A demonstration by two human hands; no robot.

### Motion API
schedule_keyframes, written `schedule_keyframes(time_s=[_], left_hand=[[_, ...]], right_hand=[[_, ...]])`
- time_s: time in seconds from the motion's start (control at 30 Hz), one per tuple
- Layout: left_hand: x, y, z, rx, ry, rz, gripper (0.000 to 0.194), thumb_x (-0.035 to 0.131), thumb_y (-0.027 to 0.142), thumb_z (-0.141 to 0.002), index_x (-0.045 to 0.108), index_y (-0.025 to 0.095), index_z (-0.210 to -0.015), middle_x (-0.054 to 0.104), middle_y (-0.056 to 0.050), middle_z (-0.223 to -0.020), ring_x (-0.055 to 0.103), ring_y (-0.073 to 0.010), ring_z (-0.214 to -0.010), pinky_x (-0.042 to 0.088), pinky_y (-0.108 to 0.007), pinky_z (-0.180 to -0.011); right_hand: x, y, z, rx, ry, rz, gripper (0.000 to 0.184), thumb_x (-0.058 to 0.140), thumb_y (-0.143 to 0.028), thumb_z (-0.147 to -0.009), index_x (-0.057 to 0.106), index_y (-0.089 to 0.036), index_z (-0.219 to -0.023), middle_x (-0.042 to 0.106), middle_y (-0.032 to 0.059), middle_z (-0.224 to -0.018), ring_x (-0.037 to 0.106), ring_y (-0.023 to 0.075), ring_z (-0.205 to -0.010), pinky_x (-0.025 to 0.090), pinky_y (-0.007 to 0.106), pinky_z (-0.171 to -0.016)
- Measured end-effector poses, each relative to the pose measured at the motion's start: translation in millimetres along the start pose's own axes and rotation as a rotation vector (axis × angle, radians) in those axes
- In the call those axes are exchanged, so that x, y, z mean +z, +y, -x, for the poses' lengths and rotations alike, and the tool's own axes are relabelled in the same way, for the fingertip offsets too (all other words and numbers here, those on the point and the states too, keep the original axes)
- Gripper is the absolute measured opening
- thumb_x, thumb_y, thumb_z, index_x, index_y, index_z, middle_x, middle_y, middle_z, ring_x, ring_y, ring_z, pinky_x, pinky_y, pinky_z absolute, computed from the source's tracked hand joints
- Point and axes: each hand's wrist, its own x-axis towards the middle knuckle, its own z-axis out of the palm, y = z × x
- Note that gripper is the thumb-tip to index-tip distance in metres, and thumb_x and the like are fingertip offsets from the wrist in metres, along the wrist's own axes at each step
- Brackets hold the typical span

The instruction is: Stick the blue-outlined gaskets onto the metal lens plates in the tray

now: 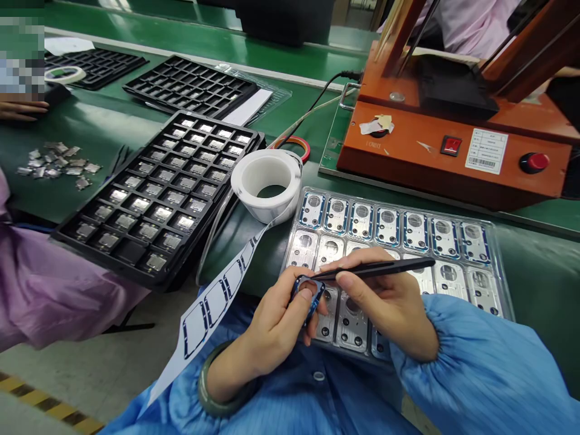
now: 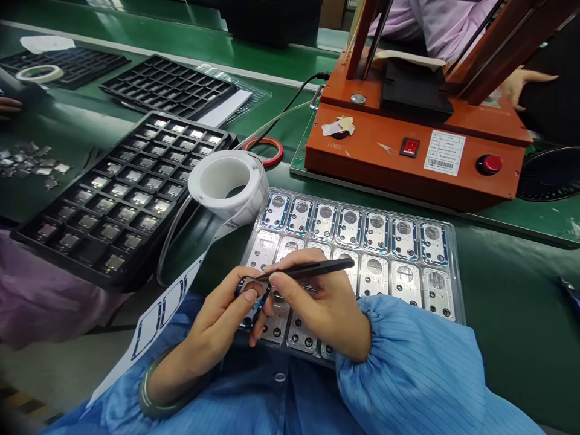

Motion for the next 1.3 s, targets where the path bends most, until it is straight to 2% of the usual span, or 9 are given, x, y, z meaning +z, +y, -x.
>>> schedule_keyframes(time_s=[0.13, 0.3, 0.67, 0.93, 1.17, 1.3], left_hand=[[-0.4, 0.8, -0.5, -0.015, -0.023, 0.009, 0.016, 0.042, 0.035, -0.095, 0.052, 0.023, -0.100, 0.060, 0.002, -0.078, 0.055, -0.0102, -0.053, 0.049, -0.022, -0.046], [-0.2, 4.6, 0.6, -0.037, -0.040, 0.035, 0.017, 0.042, 0.035, -0.095, 0.052, 0.022, -0.100, 0.060, 0.002, -0.077, 0.055, -0.0107, -0.053, 0.048, -0.023, -0.047], [-0.8, 4.3, 0.1, -0.044, -0.048, 0.073, 0.015, 0.045, 0.035, -0.094, 0.051, 0.021, -0.097, 0.061, 0.001, -0.074, 0.054, -0.0106, -0.050, 0.047, -0.022, -0.045], [0.2, 5.5, 0.5, -0.060, -0.044, 0.073, 0.018, 0.045, 0.036, -0.093, 0.050, 0.019, -0.095, 0.059, 0.001, -0.072, 0.053, -0.0097, -0.048, 0.045, -0.021, -0.043], [-0.8, 5.5, 0.8, -0.062, -0.054, 0.069, 0.017, 0.044, 0.036, -0.093, 0.050, 0.019, -0.094, 0.058, 0.002, -0.070, 0.052, -0.0088, -0.046, 0.044, -0.020, -0.042], [-1.2, 4.9, 0.2, -0.054, -0.068, 0.057, 0.017, 0.044, 0.035, -0.094, 0.050, 0.019, -0.094, 0.058, 0.002, -0.070, 0.052, -0.0082, -0.046, 0.043, -0.019, -0.041]], right_hand=[[-2.3, 1.3, -1.7, 0.056, 0.027, -0.007, 0.004, 0.065, -0.023, -0.086, 0.062, -0.022, -0.090, 0.067, -0.0006, -0.080, 0.067, 0.0124, -0.064, 0.057, 0.022, -0.057], [-3.5, 3.6, -4.0, 0.106, 0.019, -0.059, 0.006, 0.065, -0.027, -0.086, 0.062, -0.022, -0.087, 0.067, 0.0002, -0.080, 0.069, 0.0145, -0.071, 0.059, 0.025, -0.065], [-4.2, 2.9, -6.7, 0.085, -0.010, -0.052, 0.009, 0.064, -0.029, -0.087, 0.061, -0.020, -0.085, 0.070, 0.0014, -0.082, 0.069, 0.0147, -0.075, 0.058, 0.024, -0.067], [-6.3, 3.4, -6.3, 0.086, -0.056, -0.081, 0.003, 0.063, -0.023, -0.087, 0.061, -0.022, -0.087, 0.070, 0.0005, -0.082, 0.069, 0.0140, -0.078, 0.056, 0.023, -0.070], [-7.5, 6.9, -3.1, 0.135, -0.065, -0.143, 0.008, 0.064, -0.029, -0.087, 0.060, -0.022, -0.089, 0.071, 0.0025, -0.089, 0.069, 0.0166, -0.076, 0.056, 0.029, -0.068], [-8.6, 7.3, -2.7, 0.158, -0.075, -0.180, 0.008, 0.064, -0.029, -0.087, 0.060, -0.023, -0.089, 0.071, 0.0012, -0.088, 0.069, 0.0166, -0.080, 0.055, 0.028, -0.072]])
